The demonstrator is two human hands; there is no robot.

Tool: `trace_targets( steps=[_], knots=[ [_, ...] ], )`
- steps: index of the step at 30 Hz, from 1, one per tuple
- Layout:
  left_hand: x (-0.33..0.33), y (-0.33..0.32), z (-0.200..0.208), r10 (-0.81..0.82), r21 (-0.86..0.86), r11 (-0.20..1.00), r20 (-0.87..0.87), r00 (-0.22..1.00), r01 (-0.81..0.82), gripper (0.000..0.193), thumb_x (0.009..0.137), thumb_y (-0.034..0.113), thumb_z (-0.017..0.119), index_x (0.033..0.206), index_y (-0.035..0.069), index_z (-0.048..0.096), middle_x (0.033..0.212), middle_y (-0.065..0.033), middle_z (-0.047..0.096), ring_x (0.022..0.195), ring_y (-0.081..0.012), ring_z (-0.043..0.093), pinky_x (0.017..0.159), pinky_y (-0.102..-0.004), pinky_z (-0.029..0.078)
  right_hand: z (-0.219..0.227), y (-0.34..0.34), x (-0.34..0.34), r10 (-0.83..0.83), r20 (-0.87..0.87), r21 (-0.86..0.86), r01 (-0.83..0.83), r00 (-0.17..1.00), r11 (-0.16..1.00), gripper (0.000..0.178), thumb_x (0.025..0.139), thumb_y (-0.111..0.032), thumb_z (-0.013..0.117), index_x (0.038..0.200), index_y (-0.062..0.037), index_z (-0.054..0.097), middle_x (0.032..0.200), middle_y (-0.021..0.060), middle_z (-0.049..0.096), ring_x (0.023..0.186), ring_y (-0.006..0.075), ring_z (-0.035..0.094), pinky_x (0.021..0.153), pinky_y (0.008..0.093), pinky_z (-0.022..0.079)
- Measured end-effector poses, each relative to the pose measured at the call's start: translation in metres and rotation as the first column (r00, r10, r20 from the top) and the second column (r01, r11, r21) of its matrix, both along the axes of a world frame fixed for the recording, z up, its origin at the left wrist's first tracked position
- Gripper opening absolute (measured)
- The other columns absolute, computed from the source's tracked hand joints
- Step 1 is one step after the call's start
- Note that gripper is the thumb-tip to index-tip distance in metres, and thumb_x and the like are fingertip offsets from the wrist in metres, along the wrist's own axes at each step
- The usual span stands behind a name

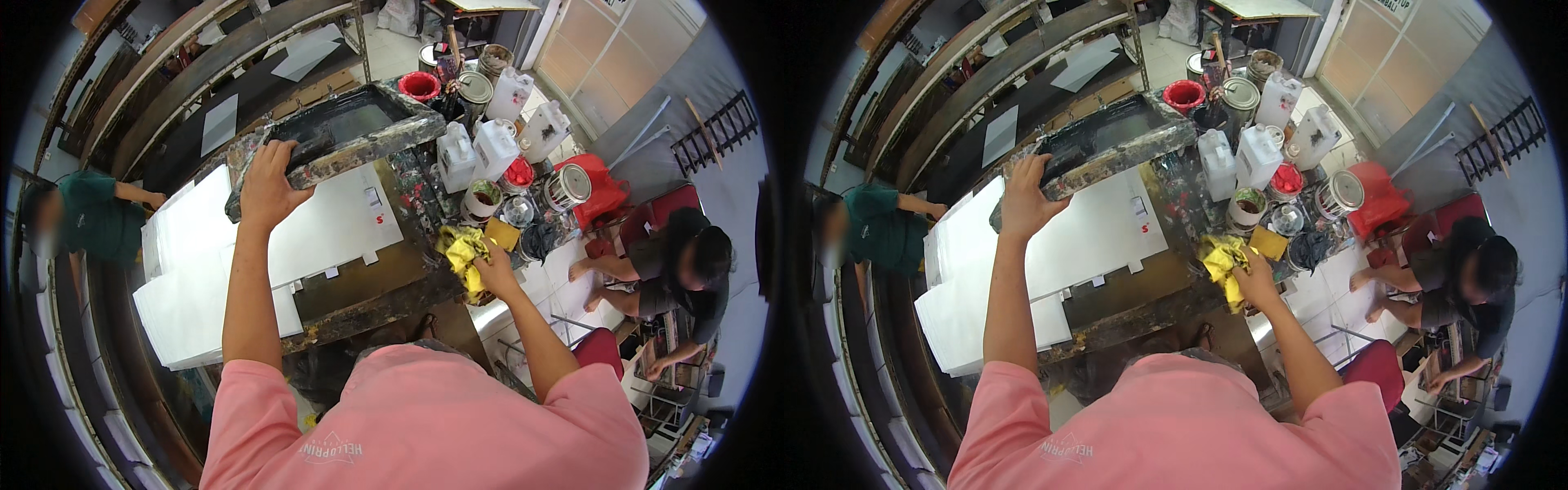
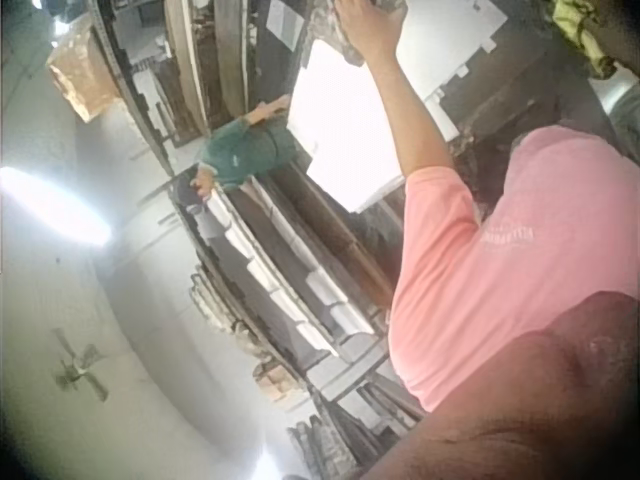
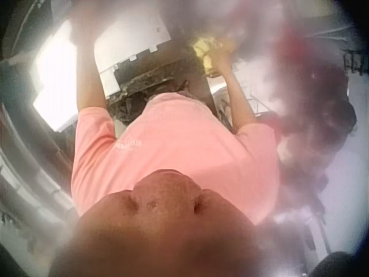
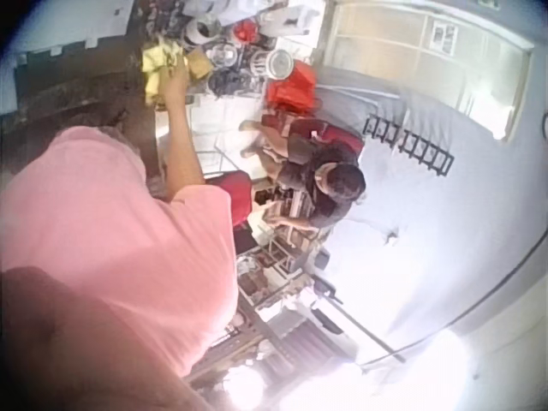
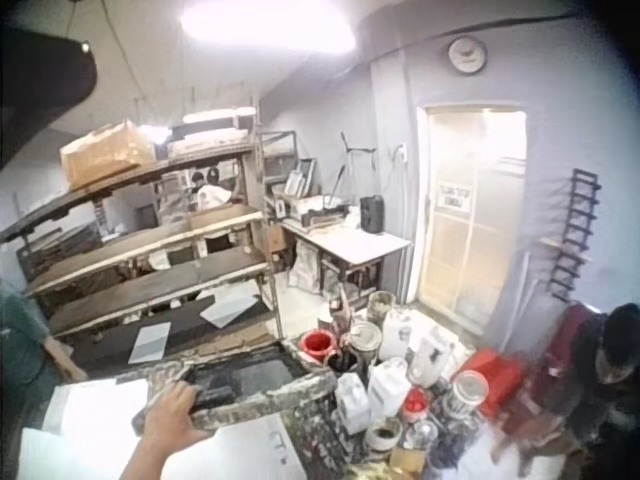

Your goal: The person performs screen printing on white paper sheets. They place a sheet under a screen, pull a squeegee across the screen to apply ink, then lift the screen and remove the printed sheet. This cycle repeats throughout the clip.

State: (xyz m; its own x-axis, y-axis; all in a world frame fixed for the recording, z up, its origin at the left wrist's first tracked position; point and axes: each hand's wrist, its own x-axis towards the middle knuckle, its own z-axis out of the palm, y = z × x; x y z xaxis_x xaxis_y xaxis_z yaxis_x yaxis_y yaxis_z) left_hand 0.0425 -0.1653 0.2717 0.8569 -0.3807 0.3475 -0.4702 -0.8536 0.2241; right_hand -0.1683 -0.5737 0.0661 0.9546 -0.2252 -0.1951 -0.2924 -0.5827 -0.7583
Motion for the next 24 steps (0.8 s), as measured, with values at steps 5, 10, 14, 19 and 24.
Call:
trace_targets(
  steps=[5,10,14,19,24],
  knots=[
    [0.01,-0.005,0.01,0.015,0.03,0.999,-0.002,1.0,-0.014,0.075,0.064,0.021,0.093,0.131,0.003,0.063,0.126,-0.0165,0.064,0.127,-0.0407,0.058,0.107,-0.0477,0.05,0.017,0.056,0.036,-0.244,-0.078,0.898,0.175,0.967,0.404,0.048,0.105,-0.002,0.055,0.153,-0.0029,0.052,0.137,0.0075,0.066,0.12,0.0169,0.066,0.101,0.0326,0.055],
    [0.02,-0.004,0.018,0.003,0.001,1.0,-0.01,1.0,-0.003,0.076,0.063,0.02,0.094,0.13,0.003,0.064,0.126,-0.0172,0.066,0.125,-0.0405,0.06,0.107,-0.047,0.051,-0.016,0.084,0.047,-0.087,0.088,0.189,0.07,0.992,0.98,0.06,0.102,-0.013,0.066,0.156,0.0014,0.045,0.15,0.0299,0.049,0.132,0.0422,0.06,0.11,0.0441,0.051],
    [0.022,-0.002,0.014,-0.014,-0.018,1.0,0.03,0.999,0.015,0.073,0.062,0.016,0.093,0.129,0.005,0.065,0.122,-0.0159,0.067,0.119,-0.0393,0.062,0.101,-0.0462,0.054,-0.014,0.108,0.031,0.234,-0.33,-0.241,-0.321,0.915,0.916,0.088,0.095,-0.039,0.078,0.163,-0.0009,0.036,0.152,0.0474,0.032,0.136,0.0619,0.047,0.115,0.0567,0.045],
    [0.022,-0.002,0.013,0.006,-0.037,0.999,-0.004,1.0,-0.006,0.071,0.061,0.013,0.091,0.127,0.006,0.066,0.116,-0.0119,0.065,0.113,-0.037,0.062,0.094,-0.0463,0.054,0.055,0.082,0.043,0.395,-0.34,-0.312,-0.499,0.853,0.809,0.097,0.092,-0.055,0.077,0.168,-0.0118,0.035,0.164,0.0412,0.027,0.147,0.0612,0.036,0.116,0.0695,0.036],
    [0.018,0.0,0.01,-0.018,-0.037,0.999,0.001,1.0,0.018,0.069,0.061,0.012,0.091,0.125,0.006,0.066,0.112,-0.0124,0.064,0.109,-0.0373,0.061,0.091,-0.0469,0.053,-0.002,0.107,0.042,0.394,-0.146,-0.511,-0.41,0.908,0.756,0.099,0.088,-0.068,0.075,0.169,-0.0227,0.039,0.171,0.0347,0.023,0.154,0.0586,0.026,0.117,0.0735,0.028]
  ],
)
